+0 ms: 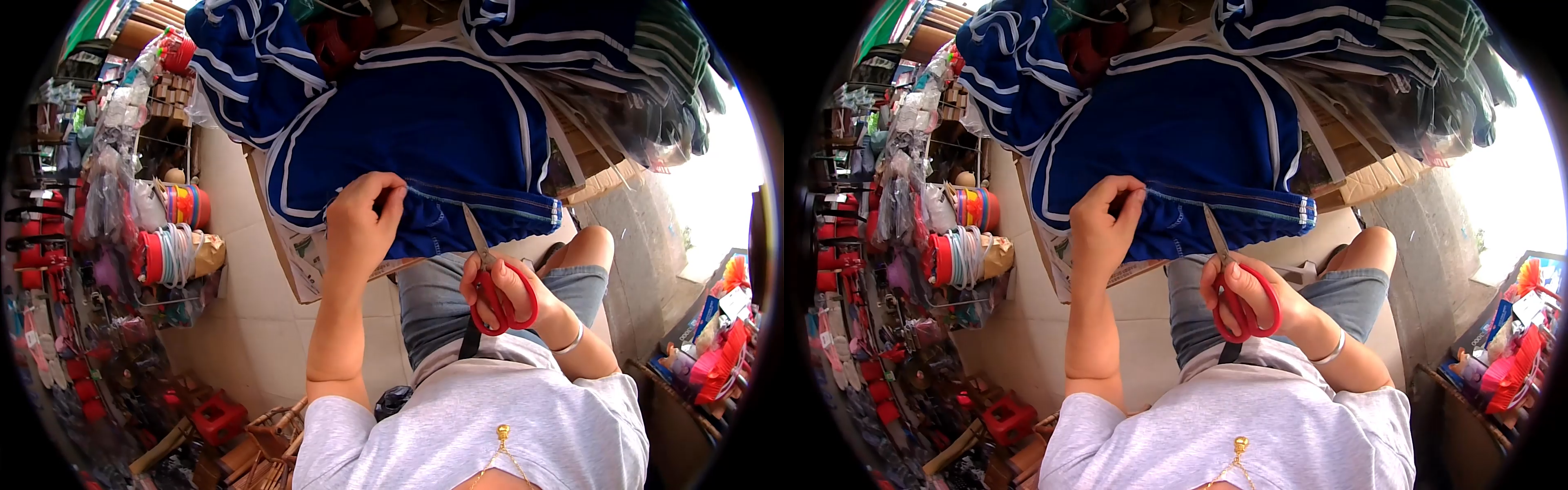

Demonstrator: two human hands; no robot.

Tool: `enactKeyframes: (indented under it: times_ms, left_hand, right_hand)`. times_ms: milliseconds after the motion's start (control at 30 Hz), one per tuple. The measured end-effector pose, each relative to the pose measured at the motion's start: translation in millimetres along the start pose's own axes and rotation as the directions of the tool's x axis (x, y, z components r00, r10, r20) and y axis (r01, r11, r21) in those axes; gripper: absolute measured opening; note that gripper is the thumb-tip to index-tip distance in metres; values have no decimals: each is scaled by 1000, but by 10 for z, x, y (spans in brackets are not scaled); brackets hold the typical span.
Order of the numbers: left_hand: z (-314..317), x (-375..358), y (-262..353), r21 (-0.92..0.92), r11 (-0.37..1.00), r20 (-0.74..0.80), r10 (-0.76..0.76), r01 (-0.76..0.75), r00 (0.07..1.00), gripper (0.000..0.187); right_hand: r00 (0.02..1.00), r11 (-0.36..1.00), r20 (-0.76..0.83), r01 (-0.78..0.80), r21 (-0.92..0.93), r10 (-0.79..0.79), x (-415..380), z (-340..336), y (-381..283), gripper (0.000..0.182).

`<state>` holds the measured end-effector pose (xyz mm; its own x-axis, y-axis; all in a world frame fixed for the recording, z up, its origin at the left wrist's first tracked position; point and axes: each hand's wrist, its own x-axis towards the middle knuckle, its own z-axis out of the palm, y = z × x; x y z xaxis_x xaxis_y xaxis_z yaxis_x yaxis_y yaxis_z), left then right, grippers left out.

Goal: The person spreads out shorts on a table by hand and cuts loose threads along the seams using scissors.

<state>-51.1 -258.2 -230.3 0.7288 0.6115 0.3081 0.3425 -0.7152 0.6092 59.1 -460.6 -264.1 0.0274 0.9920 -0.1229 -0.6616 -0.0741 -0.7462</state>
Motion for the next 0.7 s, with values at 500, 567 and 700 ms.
enactKeyframes:
  times_ms: [500,567,700]
  left_hand:
    - [-141,-45,-62,-30,998,-37,-48,47,998,11]
    - [-108,-22,-22,13,999,-4,-30,30,1000,12]
    - [-73,-2,-27,99,995,35,26,-30,999,11]
  right_hand:
    - [1000,1000,-22,15,19,-15,-40,-55,29,54]
    - [1000,1000,-26,11,19,-10,-41,-59,29,54]
    - [999,1000,-36,5,28,-4,-50,-62,23,54]
